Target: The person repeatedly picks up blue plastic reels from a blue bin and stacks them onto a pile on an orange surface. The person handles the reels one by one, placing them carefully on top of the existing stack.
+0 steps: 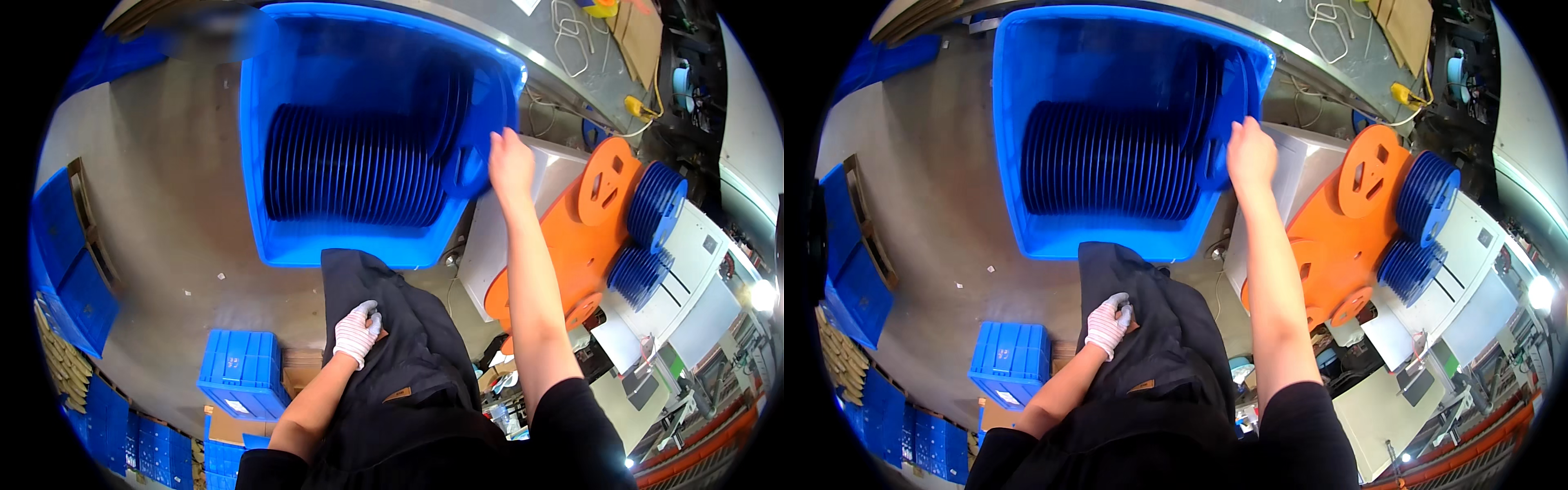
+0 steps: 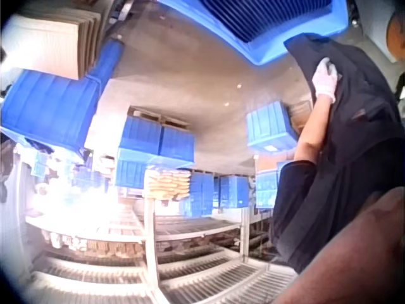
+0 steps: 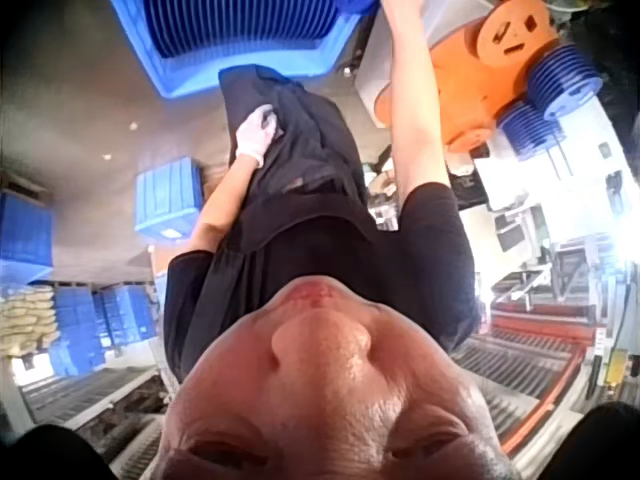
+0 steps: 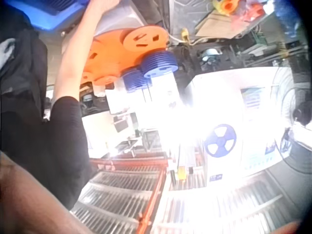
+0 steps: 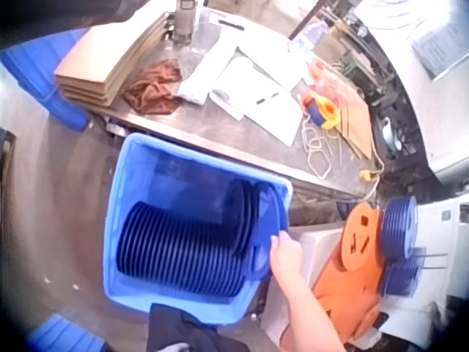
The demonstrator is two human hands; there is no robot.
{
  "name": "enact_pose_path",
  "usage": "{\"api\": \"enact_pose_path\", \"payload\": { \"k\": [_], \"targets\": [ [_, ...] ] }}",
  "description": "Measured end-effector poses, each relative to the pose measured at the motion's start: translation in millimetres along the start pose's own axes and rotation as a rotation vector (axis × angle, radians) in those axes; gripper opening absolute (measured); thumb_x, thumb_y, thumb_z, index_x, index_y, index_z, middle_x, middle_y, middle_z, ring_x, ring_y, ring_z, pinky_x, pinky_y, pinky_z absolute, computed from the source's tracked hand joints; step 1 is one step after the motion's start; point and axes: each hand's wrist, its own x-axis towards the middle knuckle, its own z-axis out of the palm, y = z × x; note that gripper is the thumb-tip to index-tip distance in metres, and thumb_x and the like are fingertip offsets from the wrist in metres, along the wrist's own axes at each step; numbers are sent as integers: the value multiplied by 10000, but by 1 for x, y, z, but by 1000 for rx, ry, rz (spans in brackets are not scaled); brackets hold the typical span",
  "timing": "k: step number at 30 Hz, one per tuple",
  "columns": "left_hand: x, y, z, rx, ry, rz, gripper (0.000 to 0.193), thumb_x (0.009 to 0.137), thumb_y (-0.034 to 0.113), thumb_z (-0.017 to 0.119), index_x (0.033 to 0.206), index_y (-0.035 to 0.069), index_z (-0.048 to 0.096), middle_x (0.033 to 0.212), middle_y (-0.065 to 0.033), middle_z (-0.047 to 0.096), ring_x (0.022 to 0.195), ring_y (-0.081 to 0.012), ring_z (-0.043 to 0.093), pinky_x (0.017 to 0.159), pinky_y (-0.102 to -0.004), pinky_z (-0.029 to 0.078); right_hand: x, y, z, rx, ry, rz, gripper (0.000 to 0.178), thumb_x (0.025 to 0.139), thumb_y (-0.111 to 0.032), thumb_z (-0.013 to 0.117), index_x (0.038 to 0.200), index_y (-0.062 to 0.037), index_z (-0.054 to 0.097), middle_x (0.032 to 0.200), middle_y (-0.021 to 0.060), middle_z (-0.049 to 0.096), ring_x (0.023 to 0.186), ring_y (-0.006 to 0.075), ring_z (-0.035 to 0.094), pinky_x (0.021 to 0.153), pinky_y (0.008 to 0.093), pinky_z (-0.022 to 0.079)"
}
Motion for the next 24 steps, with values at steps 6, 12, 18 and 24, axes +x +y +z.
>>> {"api": "enact_pose_path", "payload": {
  "k": [6,12,18,24],
  "targets": [
    [-5,2,8,28,29,5,339,868,257,591,1146,65,620,1012,-176,677,931,-329,653,837,-386,506,-54,-9,-108,39,87,39,233,919,-234,531,977,-16,592,795,247,637,796,435,620,700,517,481],
    [-10,0,15,18,33,-26,342,873,239,591,1166,63,605,966,-173,681,880,-322,660,800,-387,511,-47,8,-17,133,50,110,280,927,-255,523,1106,-56,604,893,229,670,858,426,640,770,510,501],
    [-20,46,5,140,-17,-139,406,860,271,595,1205,57,576,967,-170,681,898,-282,673,797,-358,516,-116,66,13,586,44,-8,293,897,-226,581,1147,-75,605,904,189,677,840,352,670,737,429,528],
    [-17,66,65,542,-183,180,630,686,328,764,1234,97,558,1193,-160,583,1120,-336,553,949,-405,458,-208,224,-23,409,-514,-10,346,875,-267,617,1153,-60,608,1092,174,655,1004,330,637,870,400,500]
  ]
}}
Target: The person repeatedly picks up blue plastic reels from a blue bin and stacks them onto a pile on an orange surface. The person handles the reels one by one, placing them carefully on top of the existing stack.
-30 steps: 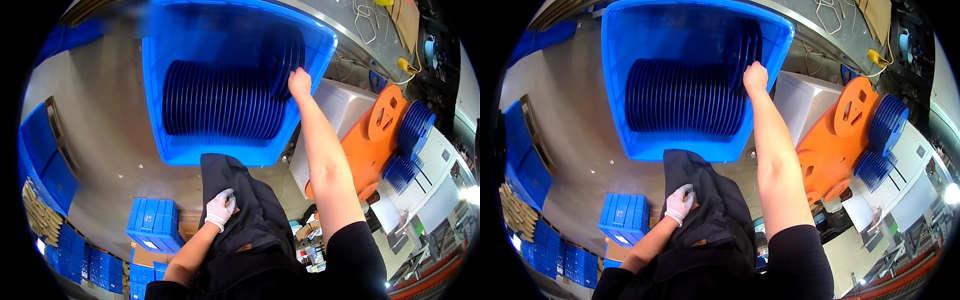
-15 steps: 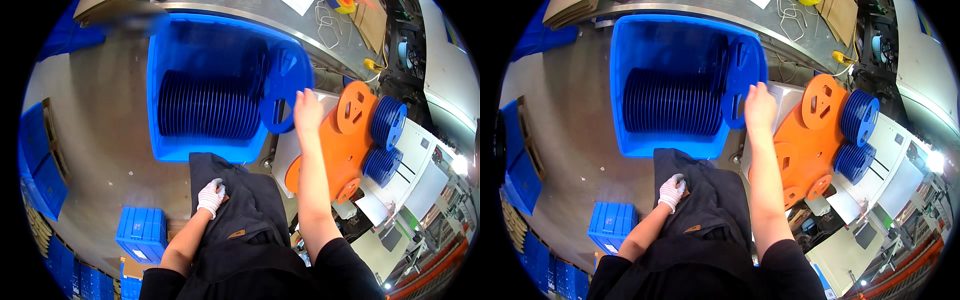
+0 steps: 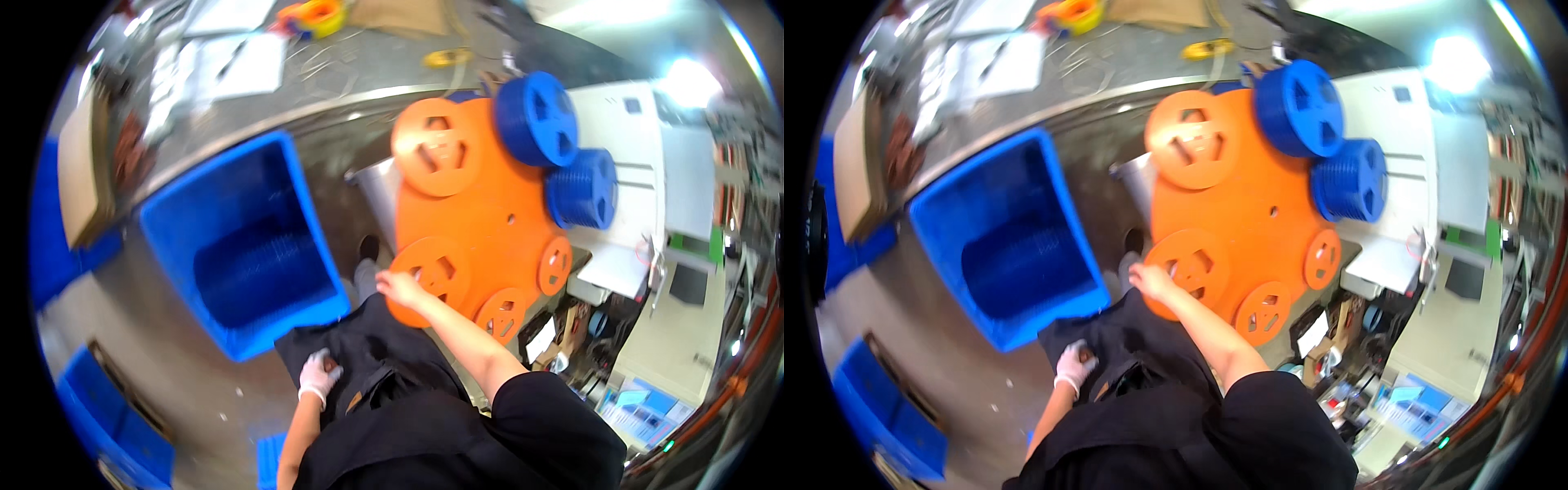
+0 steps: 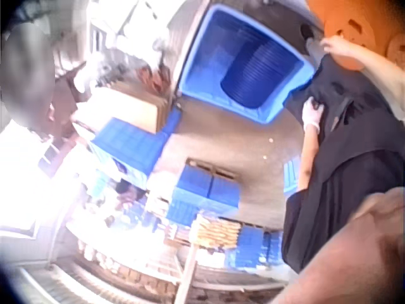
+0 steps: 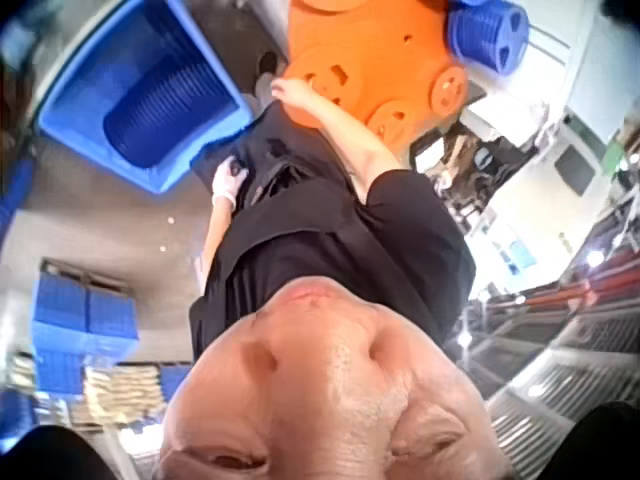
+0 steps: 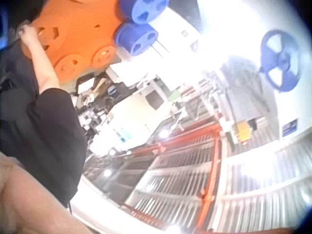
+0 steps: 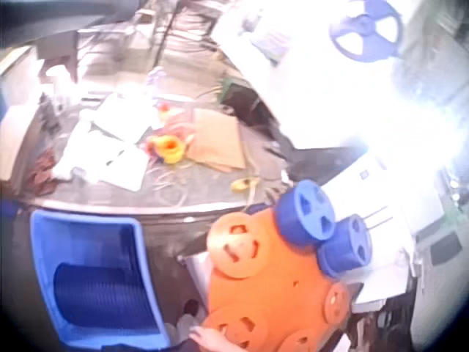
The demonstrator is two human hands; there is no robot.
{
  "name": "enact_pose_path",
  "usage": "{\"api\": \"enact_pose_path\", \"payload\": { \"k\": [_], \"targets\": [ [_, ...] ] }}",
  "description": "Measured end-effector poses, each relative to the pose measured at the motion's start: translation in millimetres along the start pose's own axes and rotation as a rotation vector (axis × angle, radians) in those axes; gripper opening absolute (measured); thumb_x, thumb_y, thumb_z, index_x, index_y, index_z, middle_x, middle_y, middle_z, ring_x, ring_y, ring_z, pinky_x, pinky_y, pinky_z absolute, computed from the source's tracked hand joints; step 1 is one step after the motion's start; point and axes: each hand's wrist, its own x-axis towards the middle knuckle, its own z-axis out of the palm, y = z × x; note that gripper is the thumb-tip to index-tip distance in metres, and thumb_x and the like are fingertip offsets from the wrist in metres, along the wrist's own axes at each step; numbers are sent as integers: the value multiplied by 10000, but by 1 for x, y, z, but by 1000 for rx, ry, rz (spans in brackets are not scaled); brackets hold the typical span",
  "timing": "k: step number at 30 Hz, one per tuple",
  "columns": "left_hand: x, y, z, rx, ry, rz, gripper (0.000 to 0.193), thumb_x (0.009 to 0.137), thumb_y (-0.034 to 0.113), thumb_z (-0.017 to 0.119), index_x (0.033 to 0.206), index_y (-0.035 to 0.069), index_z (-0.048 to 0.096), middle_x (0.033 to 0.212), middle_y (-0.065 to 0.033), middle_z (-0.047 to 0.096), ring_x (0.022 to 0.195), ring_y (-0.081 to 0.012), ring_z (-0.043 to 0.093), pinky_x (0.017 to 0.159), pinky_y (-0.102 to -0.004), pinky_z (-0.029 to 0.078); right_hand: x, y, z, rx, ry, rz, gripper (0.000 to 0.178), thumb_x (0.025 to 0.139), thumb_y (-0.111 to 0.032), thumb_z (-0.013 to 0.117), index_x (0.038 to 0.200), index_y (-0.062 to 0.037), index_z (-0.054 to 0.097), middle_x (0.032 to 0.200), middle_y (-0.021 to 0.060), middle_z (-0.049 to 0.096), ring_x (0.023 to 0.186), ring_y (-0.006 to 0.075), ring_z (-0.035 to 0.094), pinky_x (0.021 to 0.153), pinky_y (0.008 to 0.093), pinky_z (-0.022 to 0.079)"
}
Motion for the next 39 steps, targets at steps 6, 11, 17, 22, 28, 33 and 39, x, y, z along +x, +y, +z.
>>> {"api": "enact_pose_path", "payload": {
  "k": [6,11,17,22,28,33,39],
  "targets": [
    [32,66,35,210,-63,-57,510,714,274,767,1166,109,598,1073,-127,637,1016,-311,605,893,-398,486,-11,129,-156,506,381,224,420,887,-252,639,1244,-45,559,1187,136,630,1111,241,600,949,351,473],
    [47,113,44,310,-95,-104,488,737,278,744,1173,112,600,1060,-132,643,1014,-312,605,892,-399,485,55,209,-339,412,1072,99,573,798,-306,738,1257,-32,530,1239,188,575,1154,322,557,959,400,459],
    [43,102,66,220,-33,-199,508,701,301,772,1146,112,616,1068,-141,641,1021,-329,594,894,-401,481,168,249,-473,340,893,331,820,651,-467,809,1205,74,540,1164,254,611,1090,356,597,931,382,473],
    [31,90,87,109,-52,-316,519,702,311,767,1149,92,617,1093,-155,637,1020,-335,602,889,-405,484,204,262,-485,794,291,504,725,704,-359,818,1272,5,550,1221,171,608,1136,307,570,967,408,424],
    [39,125,83,33,-60,-338,500,717,279,759,1152,75,619,1043,-137,664,988,-323,620,870,-402,490,238,299,-459,626,396,561,767,641,-220,850,1301,2,526,1244,182,600,1103,311,596,926,402,453],
    [36,123,79,103,-10,-301,491,719,280,760,1151,87,625,1042,-141,670,987,-309,627,869,-395,495,225,312,-429,257,474,554,746,596,-242,837,1256,-26,564,1274,191,573,1163,291,564,965,336,449],
    [42,95,77,-19,28,-304,468,737,267,753,1151,88,625,1025,-115,687,984,-276,645,877,-367,498,130,274,-383,31,555,322,848,619,-241,821,1367,-97,449,1387,163,469,1257,301,474,1015,357,420]
  ]
}}
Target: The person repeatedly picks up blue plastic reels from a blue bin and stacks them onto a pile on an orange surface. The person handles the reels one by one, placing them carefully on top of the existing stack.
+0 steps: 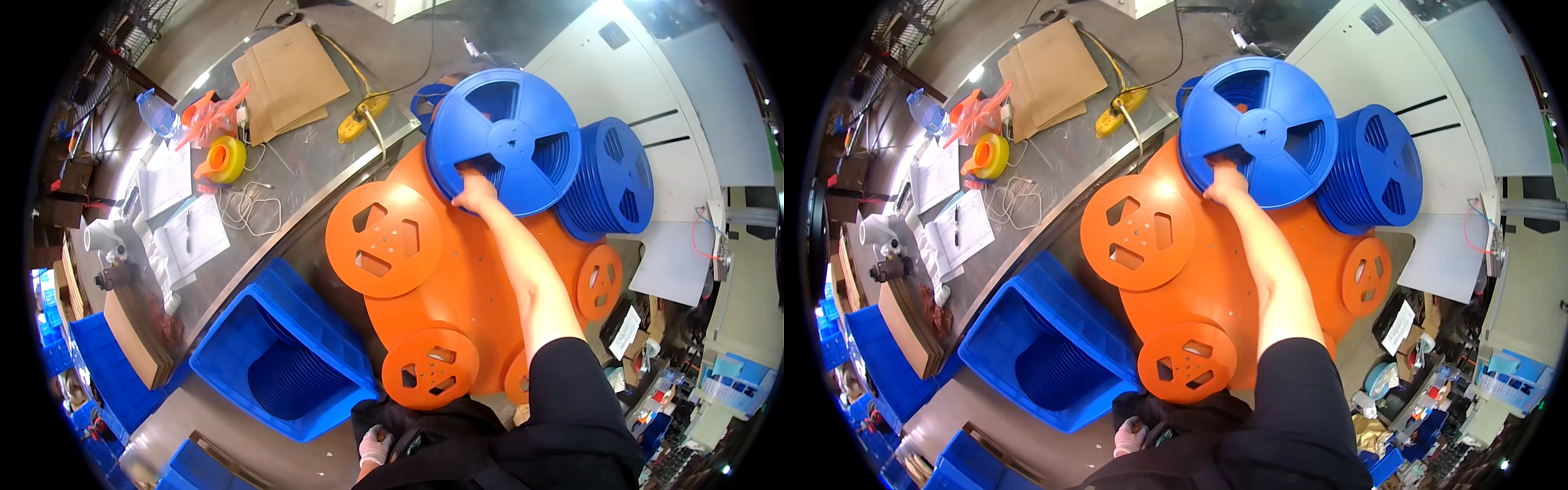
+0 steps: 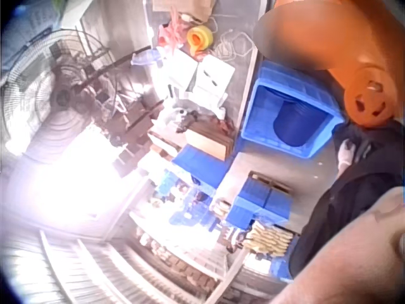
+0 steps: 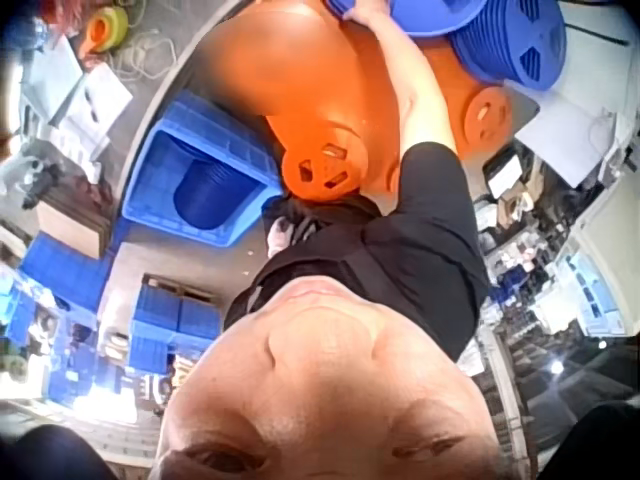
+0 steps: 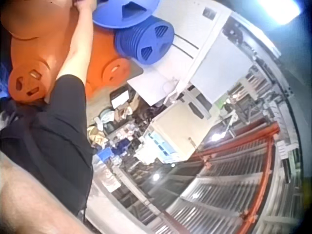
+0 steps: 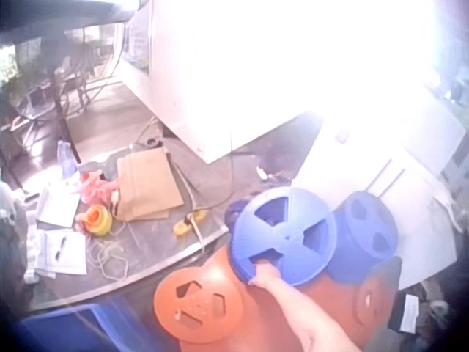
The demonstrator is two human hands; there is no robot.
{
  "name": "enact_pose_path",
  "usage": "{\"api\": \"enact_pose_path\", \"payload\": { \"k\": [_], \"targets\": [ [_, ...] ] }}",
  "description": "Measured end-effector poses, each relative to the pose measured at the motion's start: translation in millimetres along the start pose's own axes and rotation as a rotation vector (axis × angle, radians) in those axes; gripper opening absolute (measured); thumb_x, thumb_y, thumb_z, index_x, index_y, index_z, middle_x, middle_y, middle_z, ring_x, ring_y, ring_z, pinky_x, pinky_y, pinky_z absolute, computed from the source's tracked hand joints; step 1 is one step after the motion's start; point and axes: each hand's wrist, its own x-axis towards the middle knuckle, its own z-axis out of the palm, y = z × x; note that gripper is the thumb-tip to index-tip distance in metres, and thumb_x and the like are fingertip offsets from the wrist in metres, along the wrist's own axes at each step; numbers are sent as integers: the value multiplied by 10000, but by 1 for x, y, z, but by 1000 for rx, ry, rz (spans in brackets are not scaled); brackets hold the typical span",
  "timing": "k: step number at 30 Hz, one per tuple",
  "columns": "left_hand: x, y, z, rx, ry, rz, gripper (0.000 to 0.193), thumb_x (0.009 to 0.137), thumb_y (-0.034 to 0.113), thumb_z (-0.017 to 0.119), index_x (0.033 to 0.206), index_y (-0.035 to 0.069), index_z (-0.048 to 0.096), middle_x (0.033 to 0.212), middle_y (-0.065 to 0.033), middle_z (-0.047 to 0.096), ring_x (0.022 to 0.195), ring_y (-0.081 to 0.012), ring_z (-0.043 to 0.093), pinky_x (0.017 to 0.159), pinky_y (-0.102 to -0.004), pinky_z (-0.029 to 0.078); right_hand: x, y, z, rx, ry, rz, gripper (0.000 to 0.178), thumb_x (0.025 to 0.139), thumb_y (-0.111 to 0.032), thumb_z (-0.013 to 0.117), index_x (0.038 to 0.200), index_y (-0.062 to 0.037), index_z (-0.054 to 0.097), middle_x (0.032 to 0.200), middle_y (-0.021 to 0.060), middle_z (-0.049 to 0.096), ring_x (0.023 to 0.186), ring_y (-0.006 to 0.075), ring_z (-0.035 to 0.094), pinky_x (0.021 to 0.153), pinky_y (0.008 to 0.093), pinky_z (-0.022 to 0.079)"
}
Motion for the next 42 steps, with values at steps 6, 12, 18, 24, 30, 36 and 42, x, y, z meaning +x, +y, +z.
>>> {"api": "enact_pose_path", "payload": {
  "k": [6,12,18,24,30,36,42],
  "targets": [
    [2,3,-25,33,-24,83,467,754,244,738,1175,82,616,1021,-103,695,985,-258,654,882,-351,498,-143,-4,7,-158,-169,-79,396,710,-267,740,1036,-88,604,926,151,674,880,337,655,756,439,524],
    [-8,20,-66,203,-62,219,478,773,298,707,1201,109,605,1080,-153,670,1034,-317,627,893,-366,488,-329,-49,64,-60,-254,-100,411,703,-285,764,1028,-72,630,938,131,669,860,306,661,734,408,533],
    [-20,0,-93,217,-30,341,449,783,232,719,1186,72,600,1027,-133,686,962,-266,657,856,-333,502,-474,-106,149,52,-286,18,283,719,-186,718,955,-68,617,882,120,669,835,294,669,700,412,536],
    [-22,-105,-126,11,-67,246,382,828,153,712,1177,51,592,926,-58,677,825,-126,618,800,-267,497,-512,-116,227,61,-332,90,391,720,-254,748,1059,-92,639,851,124,683,800,309,674,705,417,537],
    [11,-185,-152,-180,-70,72,337,879,48,616,1212,47,569,959,-62,666,872,-129,607,833,-259,478,-507,-110,238,89,-444,120,238,685,-106,623,905,-69,708,846,158,691,829,341,668,721,433,529],
    [7,-152,-161,-392,-176,-39,354,872,0,600,1221,45,568,991,-66,651,894,-134,595,851,-264,477,-508,-117,213,167,-550,203,374,624,-268,816,941,-92,724,974,107,702,927,290,674,756,397,543],
    [7,-144,-168,-345,-194,98,306,901,-22,541,1204,12,570,1007,-84,632,902,-150,586,850,-281,494,-517,-123,195,236,-479,172,673,607,-321,831,1157,-36,566,967,159,684,941,331,657,765,427,531]
  ]
}}
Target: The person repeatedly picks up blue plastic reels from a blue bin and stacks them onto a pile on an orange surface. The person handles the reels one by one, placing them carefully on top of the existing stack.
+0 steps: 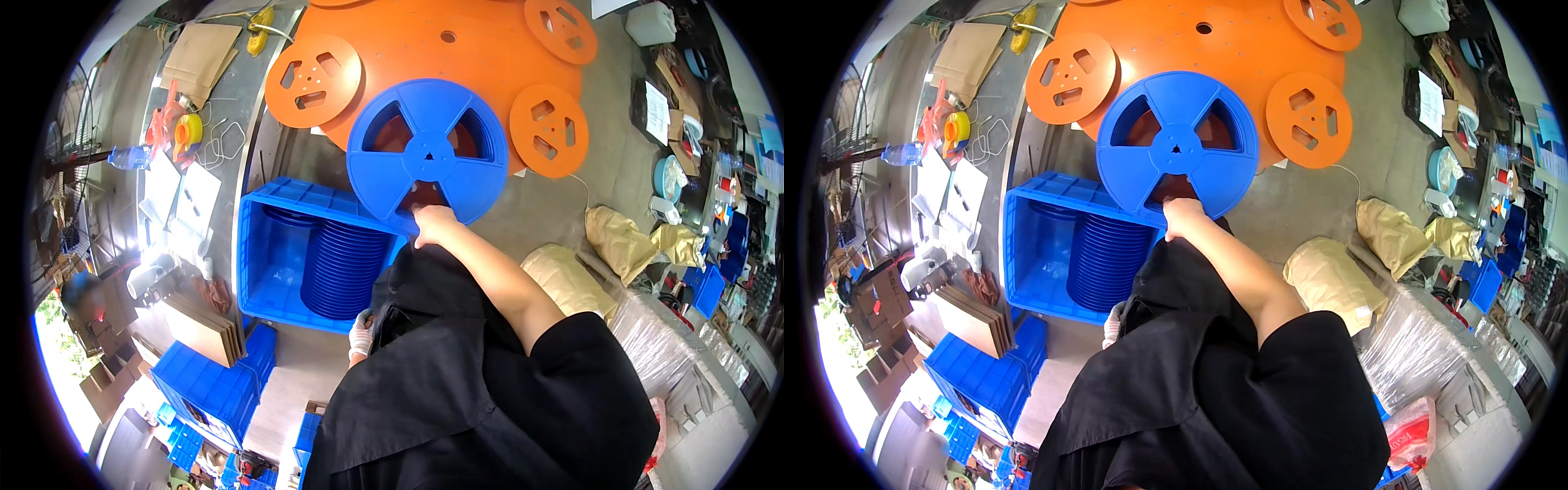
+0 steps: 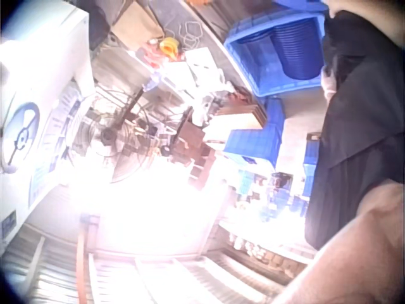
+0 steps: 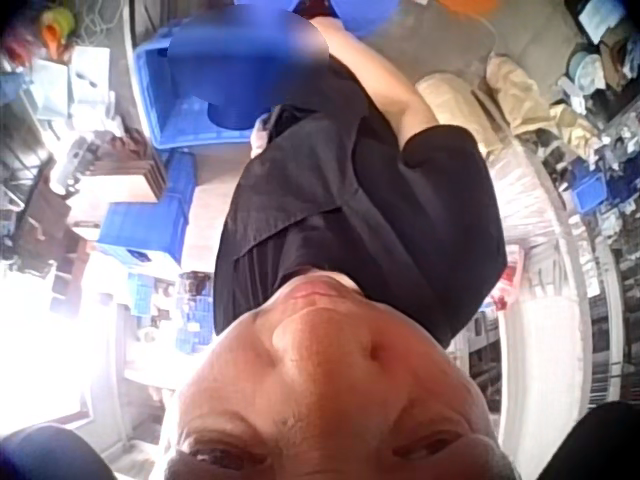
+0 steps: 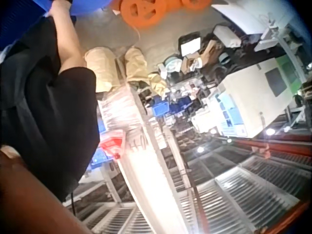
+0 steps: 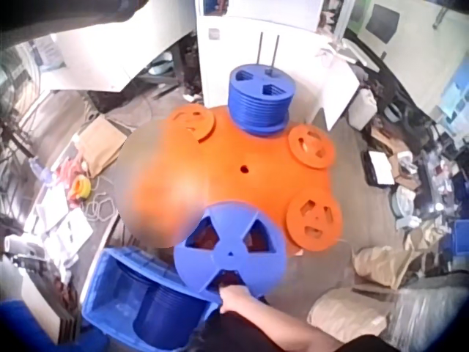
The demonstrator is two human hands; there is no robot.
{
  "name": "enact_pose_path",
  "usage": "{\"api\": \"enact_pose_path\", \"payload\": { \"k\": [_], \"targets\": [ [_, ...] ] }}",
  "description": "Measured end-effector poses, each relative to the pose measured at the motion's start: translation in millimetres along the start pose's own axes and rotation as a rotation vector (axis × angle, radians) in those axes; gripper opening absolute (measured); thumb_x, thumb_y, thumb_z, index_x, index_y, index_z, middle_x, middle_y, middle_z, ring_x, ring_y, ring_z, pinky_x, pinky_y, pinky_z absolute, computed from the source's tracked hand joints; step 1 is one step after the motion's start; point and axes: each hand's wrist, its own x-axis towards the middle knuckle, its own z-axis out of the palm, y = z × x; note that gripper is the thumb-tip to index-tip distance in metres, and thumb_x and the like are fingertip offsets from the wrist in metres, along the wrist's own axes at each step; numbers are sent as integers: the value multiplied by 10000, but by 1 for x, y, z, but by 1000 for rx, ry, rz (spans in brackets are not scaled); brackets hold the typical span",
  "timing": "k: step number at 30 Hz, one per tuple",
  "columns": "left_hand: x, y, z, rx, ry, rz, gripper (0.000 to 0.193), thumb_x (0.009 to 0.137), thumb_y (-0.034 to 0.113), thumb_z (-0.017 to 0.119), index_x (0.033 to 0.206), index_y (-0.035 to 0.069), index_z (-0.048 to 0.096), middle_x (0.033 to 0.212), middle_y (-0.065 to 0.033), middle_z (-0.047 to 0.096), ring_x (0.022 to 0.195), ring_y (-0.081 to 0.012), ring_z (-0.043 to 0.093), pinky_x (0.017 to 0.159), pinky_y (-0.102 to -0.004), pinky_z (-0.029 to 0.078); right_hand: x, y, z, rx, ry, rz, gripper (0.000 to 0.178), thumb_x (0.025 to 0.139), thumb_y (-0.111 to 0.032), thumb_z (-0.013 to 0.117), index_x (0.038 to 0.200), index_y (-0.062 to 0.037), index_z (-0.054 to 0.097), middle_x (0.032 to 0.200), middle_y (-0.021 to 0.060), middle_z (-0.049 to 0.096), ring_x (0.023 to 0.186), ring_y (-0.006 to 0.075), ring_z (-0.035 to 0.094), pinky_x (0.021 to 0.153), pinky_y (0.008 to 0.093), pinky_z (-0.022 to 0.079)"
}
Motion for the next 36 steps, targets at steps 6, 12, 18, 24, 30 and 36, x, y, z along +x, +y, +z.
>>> {"api": "enact_pose_path", "payload": {
  "k": [6,12,18,24,30,36],
  "targets": [
    [-12,48,39,-200,170,-235,295,932,-24,477,1214,1,560,990,-82,620,879,-160,582,840,-266,500,-67,-9,7,-8,380,-302,880,648,-362,811,1312,56,413,1299,221,514,1227,334,489,1007,406,409],
    [-15,35,37,680,70,219,331,846,156,687,1155,66,609,984,-93,705,894,-163,667,815,-278,497,-141,29,39,98,408,-500,611,794,-223,701,1316,-9,469,1309,177,532,1246,339,486,1042,407,399],
    [5,-19,25,162,56,-48,384,852,16,650,1222,56,553,971,-66,662,904,-166,624,838,-277,495,-113,35,-2,363,385,-424,431,837,-225,674,1213,-42,571,1246,117,595,1127,307,571,939,385,471],
    [-28,38,59,334,-3,-51,351,874,-2,624,1213,34,537,993,-66,620,925,-153,592,873,-304,492,8,2,-1,182,241,-120,900,686,-457,772,1344,32,402,1219,231,584,1144,354,559,971,402,449],
    [-44,13,34,324,-230,-216,722,813,93,734,1419,88,341,1192,-32,581,1122,-150,532,954,-291,435,58,4,26,91,-185,31,996,616,-479,782,1368,38,383,1177,243,607,1091,348,594,950,370,464],
    [-61,-17,32,142,-133,-188,663,803,121,753,1383,107,432,1220,-90,584,1089,-190,565,927,-307,459,52,3,37,-14,-17,-1,818,629,-386,770,1292,9,498,1242,224,570,1131,335,567,951,389,465]
  ]
}}
